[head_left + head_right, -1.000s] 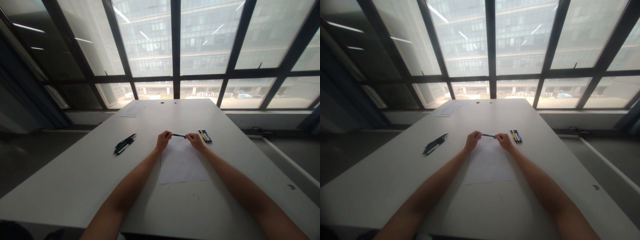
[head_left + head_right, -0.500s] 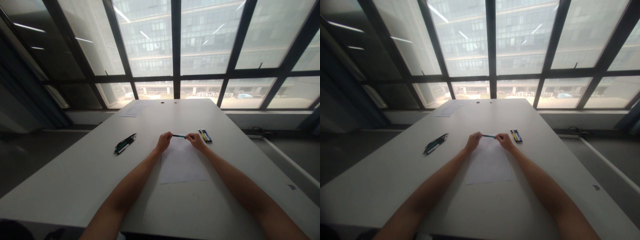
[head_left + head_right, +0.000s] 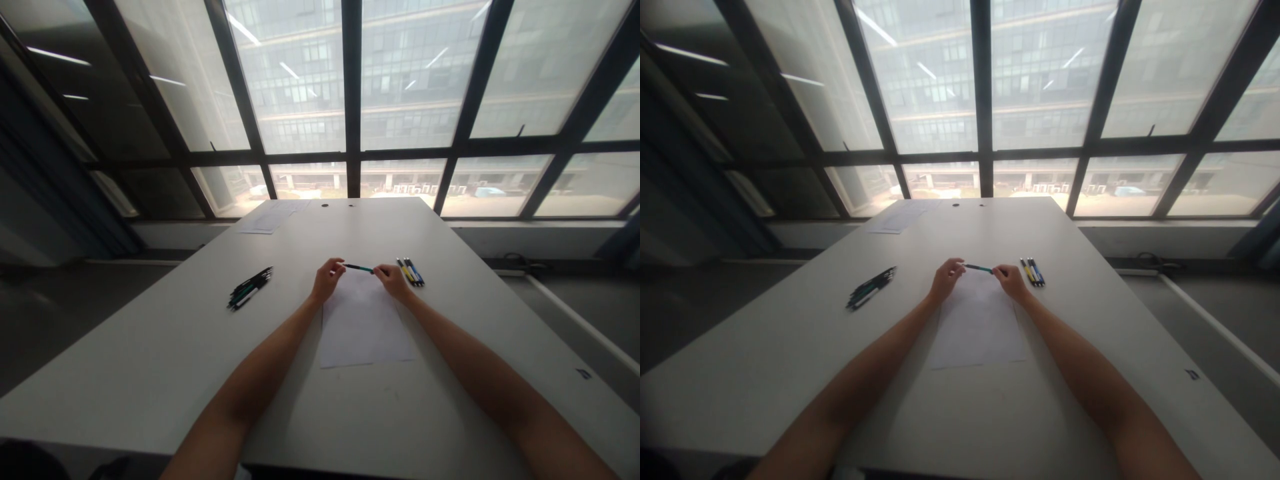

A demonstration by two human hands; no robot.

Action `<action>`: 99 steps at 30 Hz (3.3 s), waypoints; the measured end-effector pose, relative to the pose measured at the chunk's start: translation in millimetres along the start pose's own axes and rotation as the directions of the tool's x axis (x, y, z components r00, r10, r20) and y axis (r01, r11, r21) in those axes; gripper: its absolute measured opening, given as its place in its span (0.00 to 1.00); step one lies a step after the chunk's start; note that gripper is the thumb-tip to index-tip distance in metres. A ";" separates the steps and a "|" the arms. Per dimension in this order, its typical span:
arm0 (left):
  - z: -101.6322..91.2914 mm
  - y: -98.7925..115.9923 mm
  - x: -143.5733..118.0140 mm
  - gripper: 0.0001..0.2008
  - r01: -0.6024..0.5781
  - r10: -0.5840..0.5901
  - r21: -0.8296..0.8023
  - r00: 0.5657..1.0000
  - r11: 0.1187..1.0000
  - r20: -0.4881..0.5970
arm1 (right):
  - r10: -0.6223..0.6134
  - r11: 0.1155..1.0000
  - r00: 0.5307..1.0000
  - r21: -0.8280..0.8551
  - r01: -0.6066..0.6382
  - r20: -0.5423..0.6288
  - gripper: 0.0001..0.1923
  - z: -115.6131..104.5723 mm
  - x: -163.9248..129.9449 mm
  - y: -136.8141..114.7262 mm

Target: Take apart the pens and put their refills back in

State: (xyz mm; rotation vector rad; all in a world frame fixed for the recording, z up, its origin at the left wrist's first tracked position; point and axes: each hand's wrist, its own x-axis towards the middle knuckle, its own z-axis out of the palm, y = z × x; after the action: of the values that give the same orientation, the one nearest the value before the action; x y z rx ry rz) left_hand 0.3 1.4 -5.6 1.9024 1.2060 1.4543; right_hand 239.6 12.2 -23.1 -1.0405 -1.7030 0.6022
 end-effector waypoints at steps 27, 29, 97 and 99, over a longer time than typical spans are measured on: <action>1.2 1.2 -0.2 0.19 0.048 -0.046 -0.028 0.998 0.998 0.044 | -0.021 1.000 0.999 -0.010 0.021 0.031 0.20 -0.2 -0.8 -2.6; 1.1 0.3 -0.6 0.19 0.019 -0.019 -0.005 0.999 1.000 0.037 | -0.019 1.000 1.000 -0.013 0.019 0.025 0.20 0.1 -0.4 -1.4; 3.0 -2.8 1.2 0.15 -0.015 0.009 0.109 0.998 0.994 0.057 | -0.035 0.999 0.999 -0.011 0.035 0.022 0.19 -0.1 -0.5 -1.4; 2.8 -3.0 1.1 0.13 -0.016 0.013 0.098 0.999 0.995 0.038 | -0.029 1.000 0.999 -0.008 0.029 0.018 0.18 0.0 -0.5 -1.5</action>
State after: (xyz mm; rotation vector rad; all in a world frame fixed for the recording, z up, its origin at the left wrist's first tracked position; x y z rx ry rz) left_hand 1.9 4.2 -8.3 1.9985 1.2706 1.3839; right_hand 239.1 11.0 -22.2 -1.0167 -1.7342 0.5876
